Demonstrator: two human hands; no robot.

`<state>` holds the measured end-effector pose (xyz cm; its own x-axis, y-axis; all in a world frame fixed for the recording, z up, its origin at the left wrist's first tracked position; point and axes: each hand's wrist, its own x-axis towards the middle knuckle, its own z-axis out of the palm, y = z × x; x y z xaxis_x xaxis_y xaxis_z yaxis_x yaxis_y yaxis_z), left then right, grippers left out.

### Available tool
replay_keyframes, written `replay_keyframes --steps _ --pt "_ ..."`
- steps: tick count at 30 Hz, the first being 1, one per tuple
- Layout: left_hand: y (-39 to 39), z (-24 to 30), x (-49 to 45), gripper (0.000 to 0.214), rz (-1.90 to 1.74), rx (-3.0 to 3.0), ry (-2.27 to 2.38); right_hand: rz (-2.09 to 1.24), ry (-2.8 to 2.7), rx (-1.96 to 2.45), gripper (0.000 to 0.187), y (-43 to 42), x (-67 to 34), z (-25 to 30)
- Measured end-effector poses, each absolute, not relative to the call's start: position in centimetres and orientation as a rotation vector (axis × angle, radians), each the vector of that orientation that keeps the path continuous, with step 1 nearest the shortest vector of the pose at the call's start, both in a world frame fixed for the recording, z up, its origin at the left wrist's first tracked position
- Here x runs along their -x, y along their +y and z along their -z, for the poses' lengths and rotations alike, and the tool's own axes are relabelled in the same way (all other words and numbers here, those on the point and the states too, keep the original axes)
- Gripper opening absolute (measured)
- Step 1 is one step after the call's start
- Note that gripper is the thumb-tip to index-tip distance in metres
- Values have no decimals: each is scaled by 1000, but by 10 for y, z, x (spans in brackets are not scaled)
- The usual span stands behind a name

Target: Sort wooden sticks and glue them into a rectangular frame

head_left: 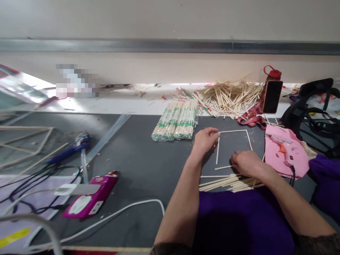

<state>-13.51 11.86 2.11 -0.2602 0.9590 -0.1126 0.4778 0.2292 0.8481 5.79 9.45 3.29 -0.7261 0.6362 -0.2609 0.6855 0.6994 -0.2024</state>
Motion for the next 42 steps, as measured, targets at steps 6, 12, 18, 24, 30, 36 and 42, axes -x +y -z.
replay_keyframes --steps 6,12,18,24,30,36,42 --pt "109 -47 127 32 -1101 -1084 1455 1340 2878 -1330 10 109 -78 -50" --pt "100 -63 100 40 -1106 -883 1121 2124 2687 -1569 12 109 -73 -50" --pt "106 -56 90 40 -1272 -795 1072 2115 2581 -1683 13 113 -65 -60" --pt "101 -59 93 34 -1064 -994 1139 2415 2500 -1687 23 135 -68 -88" --pt "101 -56 92 31 -980 -1065 1122 2550 2441 -1634 21 137 -59 -78" --pt "103 -48 90 31 -922 -1078 1172 2402 2468 -1712 16 142 -63 -71" --pt "104 -46 87 30 -979 -982 1228 2245 2580 -1773 11 146 -65 -66"
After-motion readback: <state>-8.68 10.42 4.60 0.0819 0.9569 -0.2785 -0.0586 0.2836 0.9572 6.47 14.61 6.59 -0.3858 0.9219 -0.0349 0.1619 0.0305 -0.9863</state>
